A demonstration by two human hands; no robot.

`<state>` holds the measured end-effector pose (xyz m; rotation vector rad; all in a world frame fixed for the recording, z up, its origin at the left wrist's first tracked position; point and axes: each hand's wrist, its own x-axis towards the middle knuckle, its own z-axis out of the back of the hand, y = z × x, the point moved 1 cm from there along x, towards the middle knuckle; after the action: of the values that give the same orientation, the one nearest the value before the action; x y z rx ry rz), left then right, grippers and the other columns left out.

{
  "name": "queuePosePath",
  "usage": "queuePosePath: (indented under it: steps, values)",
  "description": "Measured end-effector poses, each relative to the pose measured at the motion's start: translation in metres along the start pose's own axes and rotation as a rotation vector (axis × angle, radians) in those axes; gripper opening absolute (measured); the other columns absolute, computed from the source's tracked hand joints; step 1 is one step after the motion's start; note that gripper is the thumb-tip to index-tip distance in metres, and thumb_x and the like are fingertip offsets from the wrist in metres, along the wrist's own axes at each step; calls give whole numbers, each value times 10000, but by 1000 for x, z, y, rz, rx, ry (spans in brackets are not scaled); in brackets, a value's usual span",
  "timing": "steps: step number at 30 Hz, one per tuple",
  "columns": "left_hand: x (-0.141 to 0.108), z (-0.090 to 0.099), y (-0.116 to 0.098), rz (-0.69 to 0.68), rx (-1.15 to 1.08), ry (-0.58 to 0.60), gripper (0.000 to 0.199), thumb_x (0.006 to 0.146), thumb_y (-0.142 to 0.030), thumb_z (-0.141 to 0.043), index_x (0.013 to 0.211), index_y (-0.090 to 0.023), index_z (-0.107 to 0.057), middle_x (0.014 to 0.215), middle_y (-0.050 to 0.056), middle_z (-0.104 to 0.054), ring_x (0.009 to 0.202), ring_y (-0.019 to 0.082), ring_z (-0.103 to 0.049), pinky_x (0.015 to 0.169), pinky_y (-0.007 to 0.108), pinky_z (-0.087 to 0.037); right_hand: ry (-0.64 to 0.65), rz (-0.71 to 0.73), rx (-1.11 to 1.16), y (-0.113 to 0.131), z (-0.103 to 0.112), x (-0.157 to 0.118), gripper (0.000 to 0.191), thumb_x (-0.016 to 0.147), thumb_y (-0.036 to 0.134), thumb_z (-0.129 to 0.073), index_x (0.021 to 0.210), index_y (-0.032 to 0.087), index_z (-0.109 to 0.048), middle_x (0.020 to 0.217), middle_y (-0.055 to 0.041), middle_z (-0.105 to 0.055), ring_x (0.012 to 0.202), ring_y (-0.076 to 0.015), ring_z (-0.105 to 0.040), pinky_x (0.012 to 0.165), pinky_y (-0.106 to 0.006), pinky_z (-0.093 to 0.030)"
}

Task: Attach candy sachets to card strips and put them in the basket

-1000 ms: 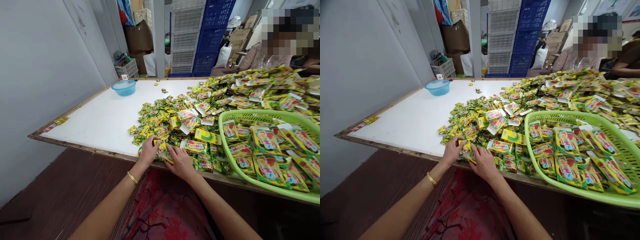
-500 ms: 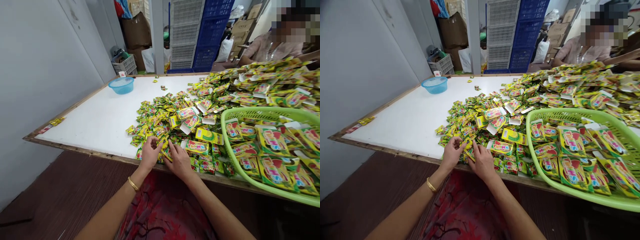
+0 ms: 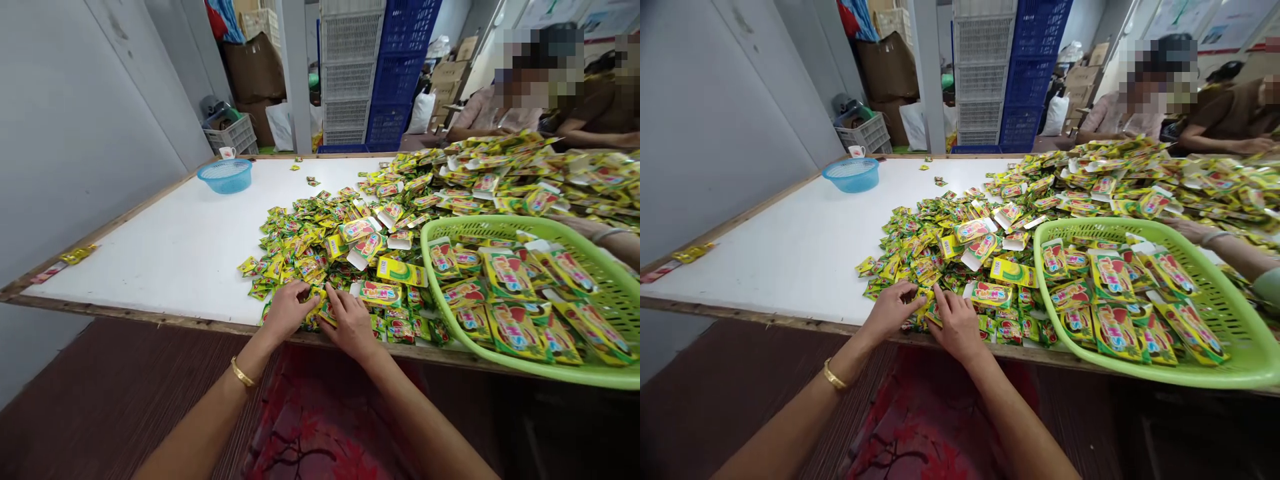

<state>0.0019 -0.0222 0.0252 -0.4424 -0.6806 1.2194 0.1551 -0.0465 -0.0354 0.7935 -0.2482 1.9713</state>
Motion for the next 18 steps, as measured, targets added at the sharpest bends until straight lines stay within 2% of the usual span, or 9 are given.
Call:
queuePosePath:
  steps: [4,8,12,14,16,18]
  values:
    - [-1,3,-1,-5,60,8,300,729,-247,-583,481,-181,-429,541,-44,-386,552,113,-380,565,245,-283,17,33,-37,1,3,-1,635,892,427,-451,1422,116,-291,1088,-138,-589,923,-229,-529,756,-350,-391]
    - [-2,-1,-2,14,16,89,304,738,-255,-584,471,-173,-462,546,-38,-419,557,112,-416,560,240,-278,-4,71,-59,2,2,-1,708,882,415,-467,1447,83,-198,1062,-140,-599,894,-237,-528,741,-356,-390]
    - [-1,-8,-4,79,-62,20,241,709,-237,-599,495,-168,-512,556,-34,-453,573,113,-428,582,239,-288,-41,35,-65,1,2,0,759,883,413,-460,1455,50,-118,1040,-151,-613,844,-239,-531,730,-361,-393]
    - [1,-8,-4,99,-181,84,245,709,-257,-593,494,-166,-518,535,-41,-435,554,107,-414,563,232,-291,-48,-2,-51,0,3,-1,771,878,413,-462,1457,47,-107,1036,-156,-616,838,-244,-531,739,-370,-396]
    - [2,-8,-4,111,-299,230,246,719,-291,-581,511,-165,-545,520,-44,-434,534,103,-409,537,224,-294,-41,-17,-38,-1,3,-2,776,871,408,-472,1457,50,-109,1048,-160,-614,844,-248,-532,745,-376,-399]
    - [4,-5,-4,102,-295,280,210,717,-286,-580,547,-163,-585,535,-39,-481,537,104,-425,539,223,-304,-26,-10,-31,-1,2,-2,769,871,393,-476,1458,56,-111,1056,-160,-613,850,-247,-535,746,-375,-403]
